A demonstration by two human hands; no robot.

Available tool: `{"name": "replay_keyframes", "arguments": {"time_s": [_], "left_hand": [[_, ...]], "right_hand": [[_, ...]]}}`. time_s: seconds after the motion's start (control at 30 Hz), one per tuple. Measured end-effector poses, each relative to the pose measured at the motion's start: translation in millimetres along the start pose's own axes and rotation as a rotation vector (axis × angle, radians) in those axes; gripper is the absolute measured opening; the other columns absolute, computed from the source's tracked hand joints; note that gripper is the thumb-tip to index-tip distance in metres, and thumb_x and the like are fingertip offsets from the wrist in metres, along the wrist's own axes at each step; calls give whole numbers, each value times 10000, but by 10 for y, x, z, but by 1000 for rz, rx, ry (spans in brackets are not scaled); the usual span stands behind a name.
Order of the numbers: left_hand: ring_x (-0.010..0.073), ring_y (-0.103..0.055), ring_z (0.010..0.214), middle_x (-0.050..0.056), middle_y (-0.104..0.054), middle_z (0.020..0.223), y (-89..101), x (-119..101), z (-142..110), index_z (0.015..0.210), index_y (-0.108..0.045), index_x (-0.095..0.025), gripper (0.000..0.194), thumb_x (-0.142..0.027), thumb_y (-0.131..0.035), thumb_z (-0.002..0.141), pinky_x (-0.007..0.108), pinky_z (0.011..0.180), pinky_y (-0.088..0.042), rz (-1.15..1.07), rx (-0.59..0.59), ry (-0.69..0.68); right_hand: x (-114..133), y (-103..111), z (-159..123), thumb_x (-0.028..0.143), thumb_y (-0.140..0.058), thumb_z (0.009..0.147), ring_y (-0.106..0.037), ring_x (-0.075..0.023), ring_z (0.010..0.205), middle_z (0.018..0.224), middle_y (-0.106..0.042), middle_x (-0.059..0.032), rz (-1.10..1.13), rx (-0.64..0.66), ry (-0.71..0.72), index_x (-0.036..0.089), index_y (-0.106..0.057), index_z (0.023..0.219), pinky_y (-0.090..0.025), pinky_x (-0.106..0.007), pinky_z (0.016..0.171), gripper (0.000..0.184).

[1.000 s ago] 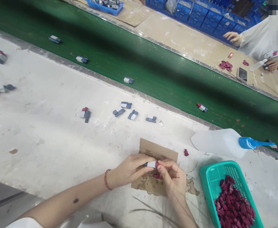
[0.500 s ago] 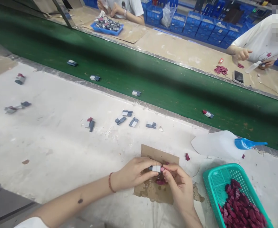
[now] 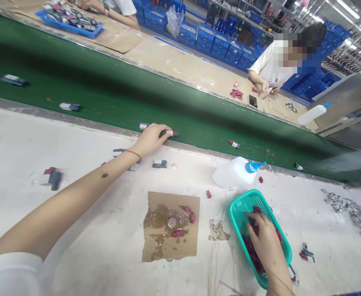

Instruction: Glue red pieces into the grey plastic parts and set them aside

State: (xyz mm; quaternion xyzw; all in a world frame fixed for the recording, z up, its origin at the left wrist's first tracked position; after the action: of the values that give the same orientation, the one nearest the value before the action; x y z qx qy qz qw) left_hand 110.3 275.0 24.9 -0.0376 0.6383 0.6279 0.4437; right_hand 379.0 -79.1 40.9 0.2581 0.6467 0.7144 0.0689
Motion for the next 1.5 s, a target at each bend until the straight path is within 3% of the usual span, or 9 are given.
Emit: {"name": "replay_keyframes", "arguments": {"time_s": [0.17, 0.33, 0.47, 0.63, 0.77, 0.93, 1.13, 1.33, 1.5], "left_hand": [[356, -472, 1237, 176, -622, 1239, 6, 265, 23, 1185, -634, -101, 429, -357, -492, 871, 478, 1066, -358, 218, -4, -5], [358, -527, 1137, 164, -619, 1198, 107, 443, -56, 1172, -649, -142, 399, -309, -430, 883, 480, 1001, -410, 336, 13, 26], [363, -560, 1087, 186, -634, 1126, 206, 438, -53, 1162, -648, -113, 406, -233, -387, 877, 487, 961, -439, 288, -14, 83], [284, -648, 947, 164, -648, 1154, 263, 351, -263, 1265, -560, -107, 447, -289, -413, 884, 418, 844, -508, -175, -74, 263], [210, -677, 726, 114, -709, 972, 13, 238, -731, 1193, -592, -136, 402, -332, -481, 861, 304, 610, -496, -708, 58, 498], [190, -677, 722, 72, -720, 963, -302, -88, -1347, 1078, -632, -178, 404, -390, -707, 741, 306, 662, -511, -999, 276, 562], [188, -653, 774, 25, -682, 839, -465, -261, -1783, 1042, -578, -199, 426, -407, -774, 726, 301, 702, -488, -1190, 267, 567], [160, -599, 781, 21, -671, 844, -499, -330, -1963, 1092, -605, -187, 430, -383, -773, 748, 305, 772, -463, -1229, 255, 580], [133, -608, 759, 20, -662, 938, -589, -339, -2051, 995, -576, -185, 414, -356, -818, 706, 282, 739, -474, -1362, 238, 660]], "right_hand": [[-248, -121, -42, 255, -424, 852, -659, -305, 933, 1042, -656, -148, -93, -74, -50, 177, -656, 1034, -541, -465, 832, 305], [-316, -122, 14, 246, -430, 848, -668, -277, 797, 971, -641, -125, -148, -107, -92, 196, -682, 959, -556, -439, 758, 280], [-284, -75, 41, 270, -451, 855, -672, -266, 810, 971, -644, -109, -153, -55, -86, 214, -691, 905, -548, -405, 741, 251], [-194, 60, 63, 414, -451, 875, -663, -285, 850, 951, -673, -102, -5, -67, -101, 235, -655, 809, -534, -422, 736, 279], [-100, 82, 53, 486, -512, 874, -658, -249, 751, 852, -699, -76, 378, -65, -196, 230, -633, 883, -535, -386, 695, 283], [389, 9, 35, 495, -565, 894, -571, -179, 604, 665, -605, -12, 818, -35, -159, 223, -646, 880, -485, -291, 574, 284], [1091, -405, 67, 443, -659, 845, -636, -185, 654, 718, -690, -37, 861, 161, -76, 206, -703, 865, -516, -265, 576, 241], [1831, -625, -6, 280, -571, 938, -682, -187, 698, 761, -718, -35, 658, 274, 359, 218, -653, 832, -549, -279, 658, 148], [2137, -774, -122, 259, -427, 1012, -656, -189, 684, 743, -672, -38, 493, 269, 639, 227, -614, 858, -522, -288, 617, 244]]}}
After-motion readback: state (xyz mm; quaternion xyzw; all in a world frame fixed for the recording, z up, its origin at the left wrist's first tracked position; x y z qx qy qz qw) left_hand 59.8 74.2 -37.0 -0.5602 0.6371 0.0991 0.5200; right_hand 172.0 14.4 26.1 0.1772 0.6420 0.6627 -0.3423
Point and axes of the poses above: each hand's wrist, its own z-axis towards the middle knuckle, its own y-axis out of the back of the hand, x = y × z, the point moved 10 cm from there along z, towards the middle knuckle
